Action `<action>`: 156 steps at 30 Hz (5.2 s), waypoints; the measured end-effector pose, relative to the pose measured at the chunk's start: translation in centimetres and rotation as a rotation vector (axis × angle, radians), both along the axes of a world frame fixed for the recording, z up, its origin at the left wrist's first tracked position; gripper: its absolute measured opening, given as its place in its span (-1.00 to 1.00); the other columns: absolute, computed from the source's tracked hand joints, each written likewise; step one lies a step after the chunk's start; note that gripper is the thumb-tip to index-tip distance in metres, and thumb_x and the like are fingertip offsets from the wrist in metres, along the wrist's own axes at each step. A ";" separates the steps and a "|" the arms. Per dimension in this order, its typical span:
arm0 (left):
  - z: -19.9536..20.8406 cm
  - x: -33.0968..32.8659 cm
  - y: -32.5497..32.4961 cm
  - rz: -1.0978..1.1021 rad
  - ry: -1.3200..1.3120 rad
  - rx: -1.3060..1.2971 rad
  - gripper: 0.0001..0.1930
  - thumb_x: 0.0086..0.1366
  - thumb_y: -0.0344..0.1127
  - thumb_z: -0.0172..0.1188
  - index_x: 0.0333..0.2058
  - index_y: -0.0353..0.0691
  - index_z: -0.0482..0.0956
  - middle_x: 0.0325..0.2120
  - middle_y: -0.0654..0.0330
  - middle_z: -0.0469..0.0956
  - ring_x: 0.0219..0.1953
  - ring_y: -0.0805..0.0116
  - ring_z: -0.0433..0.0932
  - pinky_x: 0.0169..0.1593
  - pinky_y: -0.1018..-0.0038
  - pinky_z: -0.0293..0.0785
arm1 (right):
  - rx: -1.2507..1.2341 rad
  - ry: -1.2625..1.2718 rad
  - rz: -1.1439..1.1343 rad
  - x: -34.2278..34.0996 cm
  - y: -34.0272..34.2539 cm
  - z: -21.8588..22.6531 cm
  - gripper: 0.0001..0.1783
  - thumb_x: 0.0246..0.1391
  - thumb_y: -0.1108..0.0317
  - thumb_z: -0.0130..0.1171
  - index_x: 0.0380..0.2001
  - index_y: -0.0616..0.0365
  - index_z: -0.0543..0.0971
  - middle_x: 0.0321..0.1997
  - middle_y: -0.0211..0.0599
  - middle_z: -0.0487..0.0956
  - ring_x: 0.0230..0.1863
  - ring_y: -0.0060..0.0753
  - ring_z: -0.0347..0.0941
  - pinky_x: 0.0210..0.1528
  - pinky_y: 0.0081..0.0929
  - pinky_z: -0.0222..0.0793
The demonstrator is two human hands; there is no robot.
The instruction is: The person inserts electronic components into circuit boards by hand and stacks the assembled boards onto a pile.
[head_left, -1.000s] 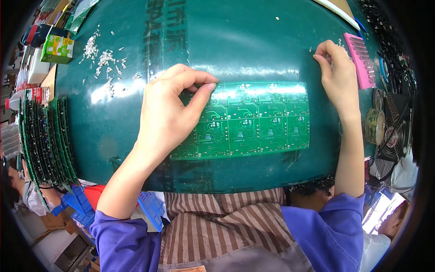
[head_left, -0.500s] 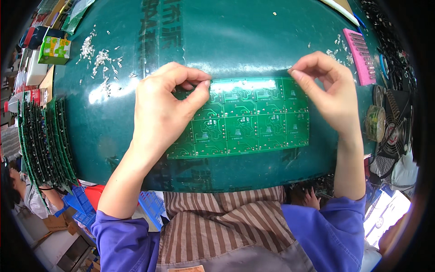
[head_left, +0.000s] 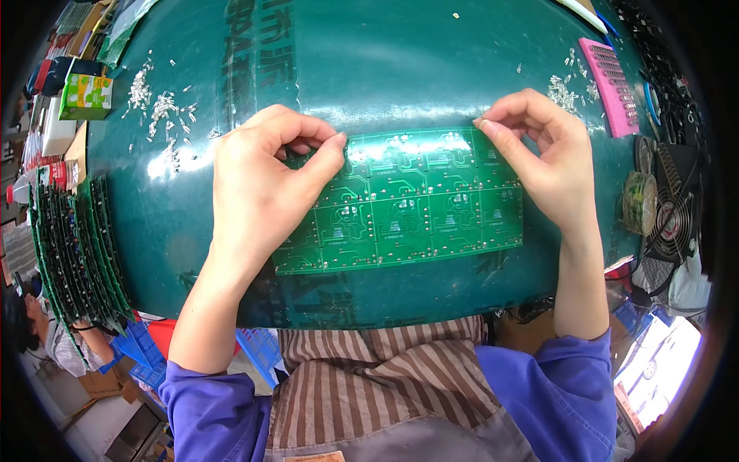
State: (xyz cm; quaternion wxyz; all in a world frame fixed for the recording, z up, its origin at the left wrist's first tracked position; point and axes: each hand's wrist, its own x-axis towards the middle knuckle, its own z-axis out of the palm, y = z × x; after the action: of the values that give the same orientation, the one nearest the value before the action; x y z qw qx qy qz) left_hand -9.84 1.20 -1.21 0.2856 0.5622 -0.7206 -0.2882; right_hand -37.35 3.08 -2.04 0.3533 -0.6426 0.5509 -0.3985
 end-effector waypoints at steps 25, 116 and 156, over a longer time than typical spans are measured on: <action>1.6 -0.4 -1.5 -0.005 -0.079 0.238 -0.81 0.18 -0.34 0.39 -0.39 -0.40 0.70 -0.57 0.32 0.60 -0.50 0.64 0.44 -0.39 0.62 0.37 | 0.019 -0.005 -0.009 -0.7 -0.4 0.0 -0.90 0.10 0.47 0.32 -0.32 0.28 0.68 -0.34 -0.33 0.69 -0.26 -0.54 0.62 -0.12 -0.55 0.53; -0.1 9.8 -1.7 -0.046 -0.672 -0.447 -0.87 0.26 -0.39 0.30 -0.24 -0.25 0.59 -0.30 0.17 0.62 -0.23 0.23 0.59 -0.08 0.34 0.39 | -0.093 0.242 0.008 1.5 0.0 -0.2 -0.95 0.02 0.46 0.35 -0.39 0.15 0.71 -0.38 -0.37 0.67 -0.34 -0.44 0.47 -0.41 -0.52 0.30; -0.4 4.2 1.0 0.110 0.135 0.073 -0.87 0.24 -0.40 0.38 -0.27 -0.33 0.73 -0.39 0.17 0.68 -0.34 0.46 0.59 -0.18 0.51 0.51 | -0.128 0.552 -0.189 -4.7 -0.5 0.2 -0.93 0.20 0.54 0.20 -0.24 0.26 0.54 -0.34 -0.36 0.54 -0.30 -0.49 0.41 -0.15 -0.53 0.37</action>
State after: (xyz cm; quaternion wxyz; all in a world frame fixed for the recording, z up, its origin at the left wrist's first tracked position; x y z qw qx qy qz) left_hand -5.63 2.22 -1.58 0.3285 0.5902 -0.6568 -0.3353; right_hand -42.09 2.63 -1.84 0.1103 -0.6934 0.6574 -0.2737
